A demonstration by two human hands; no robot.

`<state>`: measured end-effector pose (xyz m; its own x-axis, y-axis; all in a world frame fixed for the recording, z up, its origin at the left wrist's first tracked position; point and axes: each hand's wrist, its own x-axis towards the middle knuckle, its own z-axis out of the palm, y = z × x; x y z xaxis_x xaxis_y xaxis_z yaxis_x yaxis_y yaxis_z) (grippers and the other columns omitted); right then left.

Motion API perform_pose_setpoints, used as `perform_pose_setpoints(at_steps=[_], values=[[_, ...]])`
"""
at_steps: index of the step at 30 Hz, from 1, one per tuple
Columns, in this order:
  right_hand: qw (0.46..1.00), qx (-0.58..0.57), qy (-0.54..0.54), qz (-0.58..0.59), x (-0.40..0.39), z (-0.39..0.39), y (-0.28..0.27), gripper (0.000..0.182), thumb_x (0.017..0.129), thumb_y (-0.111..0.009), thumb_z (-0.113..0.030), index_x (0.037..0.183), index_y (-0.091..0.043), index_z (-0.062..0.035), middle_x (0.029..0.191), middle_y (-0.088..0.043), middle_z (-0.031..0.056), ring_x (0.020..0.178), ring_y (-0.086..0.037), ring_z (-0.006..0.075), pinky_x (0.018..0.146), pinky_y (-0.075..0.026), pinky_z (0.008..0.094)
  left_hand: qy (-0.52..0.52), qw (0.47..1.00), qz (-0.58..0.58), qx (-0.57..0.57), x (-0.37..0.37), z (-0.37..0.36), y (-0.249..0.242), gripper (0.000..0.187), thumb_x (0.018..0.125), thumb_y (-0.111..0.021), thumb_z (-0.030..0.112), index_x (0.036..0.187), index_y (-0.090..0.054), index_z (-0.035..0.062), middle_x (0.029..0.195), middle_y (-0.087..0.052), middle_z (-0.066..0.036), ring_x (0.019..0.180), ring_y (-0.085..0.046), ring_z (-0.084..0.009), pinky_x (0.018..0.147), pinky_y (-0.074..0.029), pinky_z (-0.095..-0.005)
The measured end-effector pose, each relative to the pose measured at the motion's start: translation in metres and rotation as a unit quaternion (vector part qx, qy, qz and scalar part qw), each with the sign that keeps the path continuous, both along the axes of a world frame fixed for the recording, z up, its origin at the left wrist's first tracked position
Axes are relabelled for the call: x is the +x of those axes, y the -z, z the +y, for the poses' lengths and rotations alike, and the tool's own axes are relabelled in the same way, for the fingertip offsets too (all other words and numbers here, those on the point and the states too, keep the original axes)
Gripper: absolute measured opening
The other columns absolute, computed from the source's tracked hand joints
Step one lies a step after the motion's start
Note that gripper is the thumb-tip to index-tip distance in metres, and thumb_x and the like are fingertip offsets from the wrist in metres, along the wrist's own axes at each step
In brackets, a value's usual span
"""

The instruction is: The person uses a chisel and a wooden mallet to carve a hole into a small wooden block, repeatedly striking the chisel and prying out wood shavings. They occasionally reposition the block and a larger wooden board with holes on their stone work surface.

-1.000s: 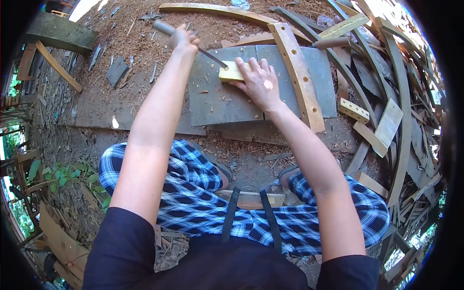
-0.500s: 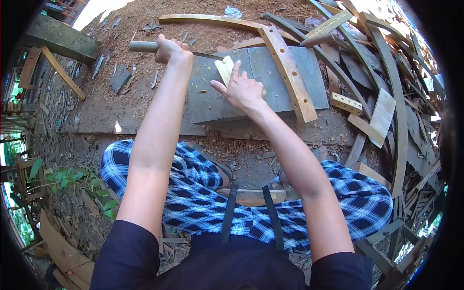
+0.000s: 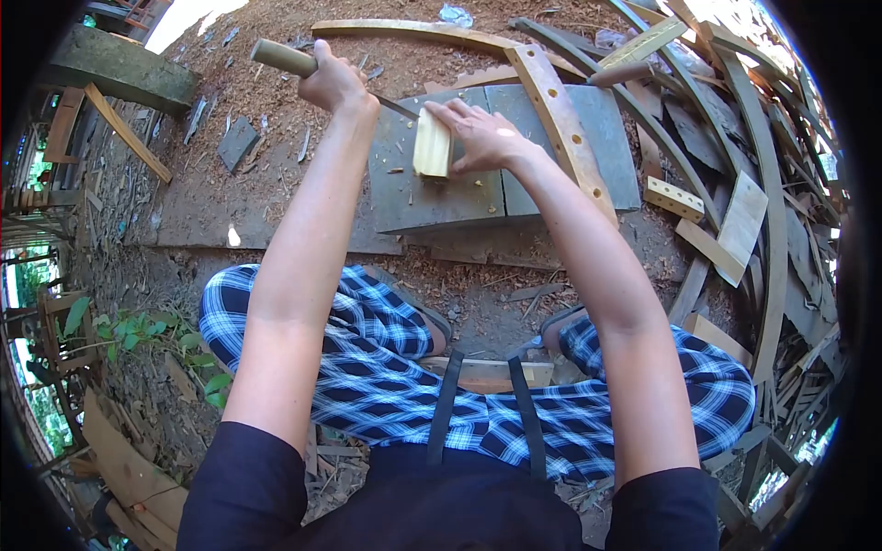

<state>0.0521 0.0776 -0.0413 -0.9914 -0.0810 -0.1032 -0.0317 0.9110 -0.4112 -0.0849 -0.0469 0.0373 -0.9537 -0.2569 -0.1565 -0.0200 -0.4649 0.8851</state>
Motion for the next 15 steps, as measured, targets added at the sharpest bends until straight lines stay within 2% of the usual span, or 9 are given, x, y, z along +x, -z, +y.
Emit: perform_pose_setpoints(at_steps=[2, 5, 6, 9, 10, 11, 13, 15], values=[[0.996, 0.009, 0.079, 0.046, 0.005, -0.009, 0.007, 0.086, 0.070, -0.083, -0.040, 0.140, -0.040, -0.0129, 0.129, -0.051, 0.0107, 0.126, -0.051, 0.0318, 0.098, -0.045, 0.0483, 0.011, 1.000, 0.005, 0.005, -0.001, 0.001, 0.003, 0.025, 0.094, -0.061, 0.019, 0.083, -0.041, 0.0071, 0.055, -0.041, 0.002, 0.037, -0.036, -0.0064, 0.033, -0.024, -0.0272], [0.992, 0.004, 0.113, 0.052, 0.017, -0.016, 0.021, 0.085, 0.071, -0.082, -0.043, 0.138, -0.042, -0.0103, 0.128, -0.052, 0.0099, 0.124, -0.052, 0.0310, 0.099, -0.044, 0.0478, 0.029, 0.999, 0.015, 0.022, 0.001, 0.005, 0.001, 0.028, 0.094, -0.062, 0.019, 0.083, -0.039, 0.0077, 0.055, -0.041, 0.002, 0.037, -0.036, -0.0057, 0.033, -0.024, -0.0269], [0.988, -0.034, 0.137, 0.058, 0.017, -0.015, 0.022, 0.083, 0.071, -0.082, -0.042, 0.139, -0.042, -0.0134, 0.131, -0.051, 0.0107, 0.124, -0.051, 0.0303, 0.102, -0.042, 0.0492, 0.039, 0.999, 0.014, 0.024, 0.001, 0.006, 0.002, 0.027, 0.094, -0.061, 0.019, 0.084, -0.038, 0.0079, 0.055, -0.040, 0.002, 0.037, -0.035, -0.0054, 0.033, -0.024, -0.0269], [0.989, -0.033, 0.114, 0.084, 0.008, -0.011, 0.020, 0.083, 0.071, -0.082, -0.040, 0.140, -0.043, -0.0165, 0.134, -0.051, 0.0081, 0.125, -0.050, 0.0296, 0.103, -0.041, 0.0499, 0.062, 0.998, 0.007, 0.031, -0.001, 0.007, 0.008, 0.032, 0.096, -0.062, 0.020, 0.083, -0.034, 0.0089, 0.056, -0.034, 0.003, 0.039, -0.028, -0.0062, 0.037, -0.019, -0.0273], [0.998, -0.014, 0.061, 0.000, -0.002, -0.002, 0.016, 0.082, 0.072, -0.082, -0.038, 0.142, -0.042, -0.0208, 0.138, -0.051, 0.0036, 0.127, -0.049, 0.0286, 0.104, -0.040, 0.0519, 0.098, 0.995, 0.015, 0.029, -0.003, 0.008, 0.012, 0.032, 0.096, -0.062, 0.020, 0.083, -0.034, 0.0094, 0.056, -0.034, 0.003, 0.039, -0.028, -0.0062, 0.037, -0.019, -0.0272], [0.998, -0.013, 0.063, -0.001, -0.003, 0.000, 0.014, 0.082, 0.072, -0.082, -0.038, 0.142, -0.042, -0.0208, 0.138, -0.051, 0.0036, 0.127, -0.049, 0.0286, 0.104, -0.040, 0.0519, 0.130, 0.991, 0.025, 0.029, -0.005, 0.008, 0.016, 0.032, 0.096, -0.061, 0.021, 0.083, -0.034, 0.0100, 0.056, -0.033, 0.003, 0.039, -0.027, -0.0062, 0.037, -0.019, -0.0271], [0.998, -0.013, 0.059, -0.015, -0.002, 0.000, 0.014, 0.080, 0.074, -0.081, -0.039, 0.142, -0.042, -0.0239, 0.137, -0.053, -0.0004, 0.127, -0.049, 0.0283, 0.103, -0.040, 0.0540, 0.129, 0.991, 0.023, 0.014, 0.001, 0.012, 0.017, 0.032, 0.096, -0.062, 0.022, 0.084, -0.035, 0.0099, 0.056, -0.033, 0.003, 0.040, -0.027, -0.0063, 0.037, -0.019, -0.0268], [0.998, -0.023, 0.064, -0.004, 0.000, -0.001, 0.016, 0.078, 0.074, -0.081, -0.040, 0.141, -0.042, -0.0260, 0.138, -0.053, -0.0007, 0.127, -0.049, 0.0283, 0.103, -0.040, 0.0549, 0.126, 0.992, 0.023, -0.004, 0.006, 0.017, 0.017, 0.032, 0.096, -0.062, 0.024, 0.085, -0.036, 0.0098, 0.057, -0.034, 0.003, 0.040, -0.028, -0.0064, 0.037, -0.020, -0.0266]])
